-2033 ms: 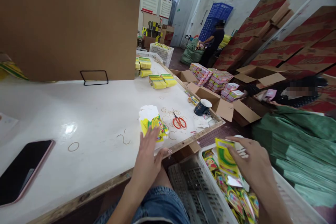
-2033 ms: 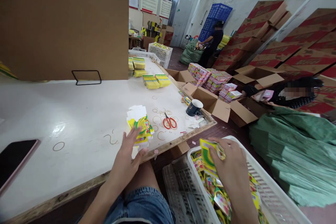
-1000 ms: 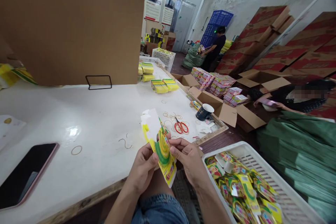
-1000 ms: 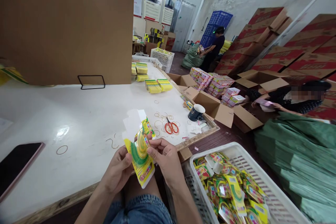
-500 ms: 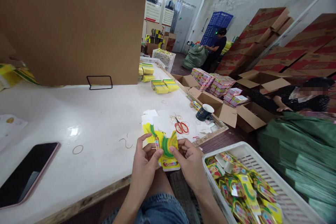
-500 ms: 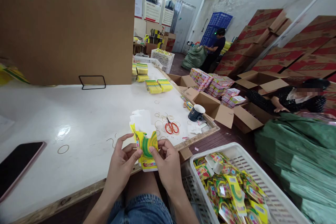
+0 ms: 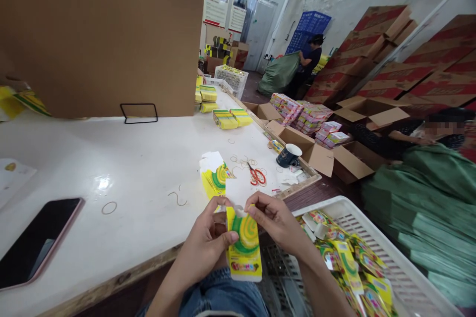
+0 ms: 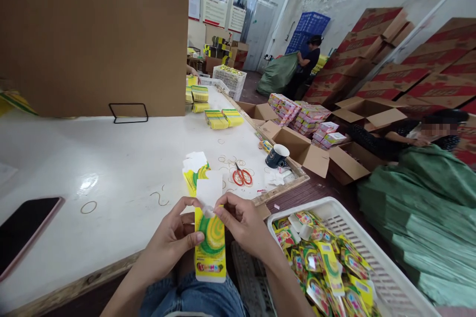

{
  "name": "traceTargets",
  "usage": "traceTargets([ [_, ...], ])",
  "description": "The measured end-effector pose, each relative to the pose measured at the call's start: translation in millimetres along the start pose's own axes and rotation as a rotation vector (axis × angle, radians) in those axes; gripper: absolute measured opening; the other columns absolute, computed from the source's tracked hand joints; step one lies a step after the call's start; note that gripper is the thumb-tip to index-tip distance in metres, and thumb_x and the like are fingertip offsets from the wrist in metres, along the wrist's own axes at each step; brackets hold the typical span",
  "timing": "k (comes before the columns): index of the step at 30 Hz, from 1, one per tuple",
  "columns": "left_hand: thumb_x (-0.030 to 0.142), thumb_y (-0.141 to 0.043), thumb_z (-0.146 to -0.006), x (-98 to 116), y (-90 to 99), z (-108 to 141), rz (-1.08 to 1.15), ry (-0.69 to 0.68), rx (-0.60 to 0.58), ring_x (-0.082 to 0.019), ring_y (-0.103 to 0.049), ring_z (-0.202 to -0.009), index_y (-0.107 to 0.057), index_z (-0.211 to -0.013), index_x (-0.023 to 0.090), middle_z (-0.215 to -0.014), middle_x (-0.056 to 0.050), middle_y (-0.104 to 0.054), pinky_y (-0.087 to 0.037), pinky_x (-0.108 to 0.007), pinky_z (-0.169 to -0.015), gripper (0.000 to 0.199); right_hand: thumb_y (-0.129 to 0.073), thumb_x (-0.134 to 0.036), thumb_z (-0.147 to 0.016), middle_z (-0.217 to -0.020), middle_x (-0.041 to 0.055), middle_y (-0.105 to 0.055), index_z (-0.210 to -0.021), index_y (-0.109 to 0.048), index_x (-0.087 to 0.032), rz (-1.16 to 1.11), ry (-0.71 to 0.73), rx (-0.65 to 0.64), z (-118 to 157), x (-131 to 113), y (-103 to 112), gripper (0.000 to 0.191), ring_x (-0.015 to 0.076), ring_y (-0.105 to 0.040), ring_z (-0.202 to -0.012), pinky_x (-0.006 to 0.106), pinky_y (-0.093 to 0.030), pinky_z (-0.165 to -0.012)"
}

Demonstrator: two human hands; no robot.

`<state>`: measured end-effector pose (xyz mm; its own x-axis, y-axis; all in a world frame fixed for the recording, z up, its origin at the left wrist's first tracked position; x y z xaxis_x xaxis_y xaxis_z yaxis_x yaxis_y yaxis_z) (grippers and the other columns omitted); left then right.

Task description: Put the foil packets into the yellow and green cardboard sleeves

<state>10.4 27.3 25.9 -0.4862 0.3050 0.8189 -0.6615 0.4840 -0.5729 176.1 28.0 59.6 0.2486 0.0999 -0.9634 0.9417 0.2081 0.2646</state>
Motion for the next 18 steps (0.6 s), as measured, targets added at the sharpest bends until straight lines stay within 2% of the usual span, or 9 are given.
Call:
traceTargets([
  [2, 0.022, -0.068, -0.08, -1, -0.1, 0, -0.007, 0.002, 0.02, -0.02, -0.07, -0.079, -0.041, -0.109, 0.026, -0.101, -0.006, -0.069, -0.053, -0.029, -0.068, 0.041, -0.055, -0.039, -0.089, -0.069, -0.0009, -0.052, -0.075, -0.059, -0.018, 0.061, 0.033, 0.053, -2, 1, -1, 0.026, 0.0132, -0.047, -0.065, 0.023, -0.037, -0.058],
  [3, 0.024, -0.068, -0.08, -1, 0.3, -1, -0.015, -0.001, 0.042, -0.02, -0.07, -0.081, -0.037, -0.118, 0.029, -0.106, -0.007, -0.068, -0.053, -0.03, -0.069, 0.048, -0.055, -0.038, -0.089, -0.07, -0.0004, -0.053, -0.08, -0.061, -0.018, 0.054, 0.047, 0.085, -2, 1, -2, 0.023, 0.0141, -0.049, -0.067, 0.024, -0.039, -0.06],
  [5, 0.027, -0.067, -0.081, -1, 2.0, -1, -0.035, -0.01, 0.079, -0.022, -0.069, -0.087, -0.024, -0.134, 0.034, -0.115, -0.009, -0.065, -0.054, -0.032, -0.073, 0.068, -0.056, -0.037, -0.089, -0.075, -0.0001, -0.056, -0.104, -0.059, -0.021, -0.025, 0.058, 0.14, -4, 4, -4, 0.022, 0.0159, -0.053, -0.071, 0.025, -0.042, -0.063],
  [7, 0.029, -0.066, -0.081, -2, 3.9, -2, -0.069, -0.007, 0.09, -0.024, -0.068, -0.094, -0.022, -0.139, 0.033, -0.12, -0.011, -0.063, -0.053, -0.034, -0.076, 0.073, -0.058, -0.037, -0.088, -0.079, 0.0006, -0.059, -0.123, -0.049, -0.025, -0.086, 0.065, 0.171, -5, 6, -5, 0.038, 0.0169, -0.056, -0.072, 0.027, -0.045, -0.066],
  [8, 0.029, -0.066, -0.081, -3, 4.9, -2, -0.089, -0.003, 0.093, -0.025, -0.067, -0.096, -0.028, -0.138, 0.03, -0.121, -0.011, -0.063, -0.053, -0.034, -0.078, 0.069, -0.058, -0.037, -0.088, -0.082, 0.0018, -0.06, -0.124, -0.05, -0.025, -0.068, 0.079, 0.177, -6, 6, -4, 0.04, 0.0176, -0.057, -0.075, 0.028, -0.047, -0.068],
  [10, 0.028, -0.065, -0.081, -5, 6.8, -3, -0.139, -0.009, 0.111, -0.025, -0.066, -0.098, -0.041, -0.131, 0.025, -0.122, -0.012, -0.063, -0.053, -0.034, -0.079, 0.056, -0.054, -0.042, -0.089, -0.091, 0.0057, -0.063, -0.111, -0.063, -0.024, 0.041, 0.138, 0.187, -4, 3, 1, 0.03, 0.0205, -0.058, -0.086, 0.033, -0.047, -0.078],
  [12, 0.026, -0.063, -0.083, -6, 7.7, -4, -0.206, -0.026, 0.143, -0.024, -0.067, -0.096, -0.045, -0.129, 0.025, -0.121, -0.01, -0.064, -0.053, -0.033, -0.079, 0.05, -0.044, -0.047, -0.092, -0.096, 0.008, -0.064, -0.097, -0.071, -0.022, 0.133, 0.173, 0.185, -2, -1, 7, 0.037, 0.0236, -0.057, -0.095, 0.037, -0.044, -0.086],
  [15, 0.025, -0.061, -0.084, -7, 6.1, -5, -0.301, -0.047, 0.173, -0.023, -0.068, -0.09, -0.046, -0.13, 0.025, -0.116, -0.009, -0.067, -0.053, -0.032, -0.077, 0.048, -0.048, -0.047, -0.09, -0.087, 0.0052, -0.065, -0.107, -0.069, -0.023, 0.122, 0.052, 0.072, 1, -4, 10, 0.036, 0.021, -0.059, -0.082, 0.032, -0.047, -0.074],
  [18, 0.024, -0.06, -0.085, -7, 1.9, -5, -0.28, -0.033, 0.158, -0.023, -0.067, -0.096, -0.045, -0.131, 0.026, -0.121, -0.009, -0.065, -0.052, -0.033, -0.081, 0.048, -0.062, -0.033, -0.083, -0.075, -0.0013, -0.062, -0.12, -0.058, -0.023, 0.158, -0.066, 0.017, 0, -2, 8, 0.039, 0.0147, -0.055, -0.065, 0.024, -0.044, -0.059],
])
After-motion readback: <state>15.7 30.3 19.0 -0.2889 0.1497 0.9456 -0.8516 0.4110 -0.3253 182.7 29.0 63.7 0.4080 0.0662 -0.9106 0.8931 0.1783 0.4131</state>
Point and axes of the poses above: each hand's wrist, its own z-axis away from the middle knuckle, its own y-axis out of the back of the hand, x = y × z, the point moved 2 cm from there along -z, towards the middle knuckle
